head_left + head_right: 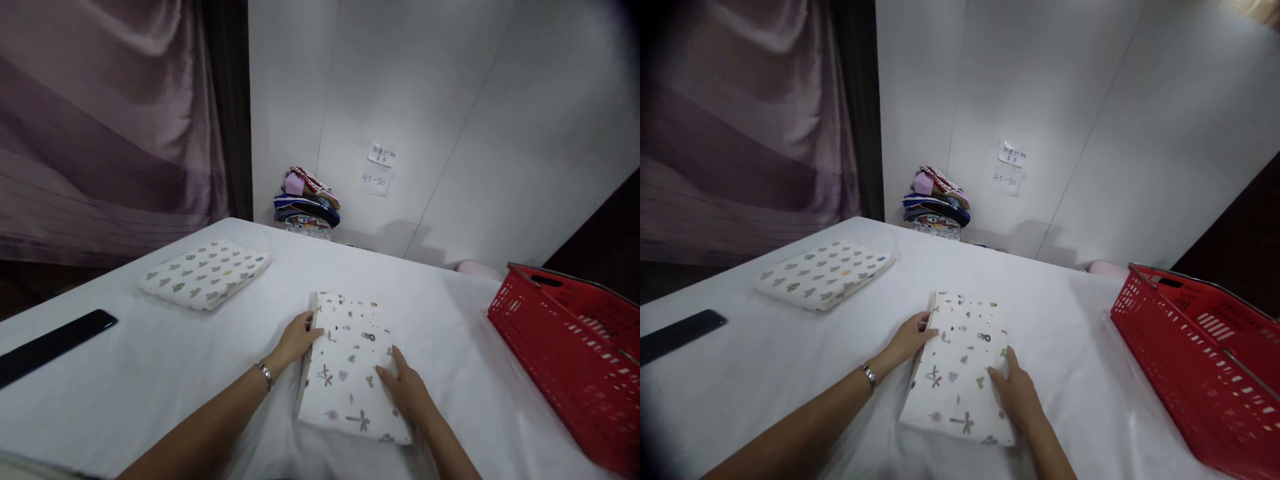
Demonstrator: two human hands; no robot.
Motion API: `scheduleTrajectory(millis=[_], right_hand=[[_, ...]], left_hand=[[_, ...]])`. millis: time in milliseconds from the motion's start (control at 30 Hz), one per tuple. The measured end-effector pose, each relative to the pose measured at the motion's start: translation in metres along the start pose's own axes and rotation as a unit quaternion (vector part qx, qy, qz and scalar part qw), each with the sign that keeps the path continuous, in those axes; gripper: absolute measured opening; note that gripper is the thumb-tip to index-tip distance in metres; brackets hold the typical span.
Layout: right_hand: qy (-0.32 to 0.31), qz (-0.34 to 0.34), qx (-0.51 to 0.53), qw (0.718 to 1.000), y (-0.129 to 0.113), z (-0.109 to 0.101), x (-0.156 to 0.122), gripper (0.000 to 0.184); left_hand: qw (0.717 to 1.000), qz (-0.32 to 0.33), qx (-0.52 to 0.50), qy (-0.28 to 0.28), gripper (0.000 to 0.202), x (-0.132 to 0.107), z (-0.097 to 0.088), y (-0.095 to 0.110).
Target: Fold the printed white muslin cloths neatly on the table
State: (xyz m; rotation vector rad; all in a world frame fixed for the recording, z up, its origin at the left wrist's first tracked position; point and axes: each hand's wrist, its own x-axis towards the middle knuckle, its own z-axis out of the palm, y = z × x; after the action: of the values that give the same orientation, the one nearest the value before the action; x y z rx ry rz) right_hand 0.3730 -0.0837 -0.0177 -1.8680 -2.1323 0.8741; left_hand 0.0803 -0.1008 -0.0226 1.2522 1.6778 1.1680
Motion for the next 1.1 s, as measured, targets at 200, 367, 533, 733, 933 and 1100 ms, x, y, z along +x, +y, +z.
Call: scheduleTrajectory(millis=[200, 367, 533, 733, 933, 1100], right_hand=[[0.015, -0.006, -0.007, 1.000, -0.004, -0.011, 0.016, 0.079], [0.050, -0.020, 0.006, 0.999, -0.019, -0.018, 0.052, 0.078], [0.069, -0.015, 0.034, 0.997, -0.030, -0.018, 0.085, 0.076], [0.105, -0.020, 0.071, 0.992, -0.021, -0.012, 0.092, 0.068], [0.072, -0.005, 0.038, 0.997, -0.024, -0.017, 0.098, 0.072], [0.087, -0.002, 0.056, 0.995, -0.035, -0.021, 0.118, 0.072]], left_hand=[[0.997, -0.043, 0.046, 0.055, 0.056, 0.016, -0.002, 0.002], [0.991, -0.043, 0.114, 0.059, 0.045, 0.041, 0.001, 0.010], [0.992, -0.033, 0.116, 0.048, 0.035, 0.048, 0.009, 0.015], [0.993, -0.025, 0.108, 0.041, 0.038, 0.046, 0.009, 0.010], [0.987, -0.034, 0.139, 0.068, 0.048, 0.063, 0.006, 0.011], [0.985, -0.025, 0.160, 0.065, 0.034, 0.072, 0.011, 0.017]])
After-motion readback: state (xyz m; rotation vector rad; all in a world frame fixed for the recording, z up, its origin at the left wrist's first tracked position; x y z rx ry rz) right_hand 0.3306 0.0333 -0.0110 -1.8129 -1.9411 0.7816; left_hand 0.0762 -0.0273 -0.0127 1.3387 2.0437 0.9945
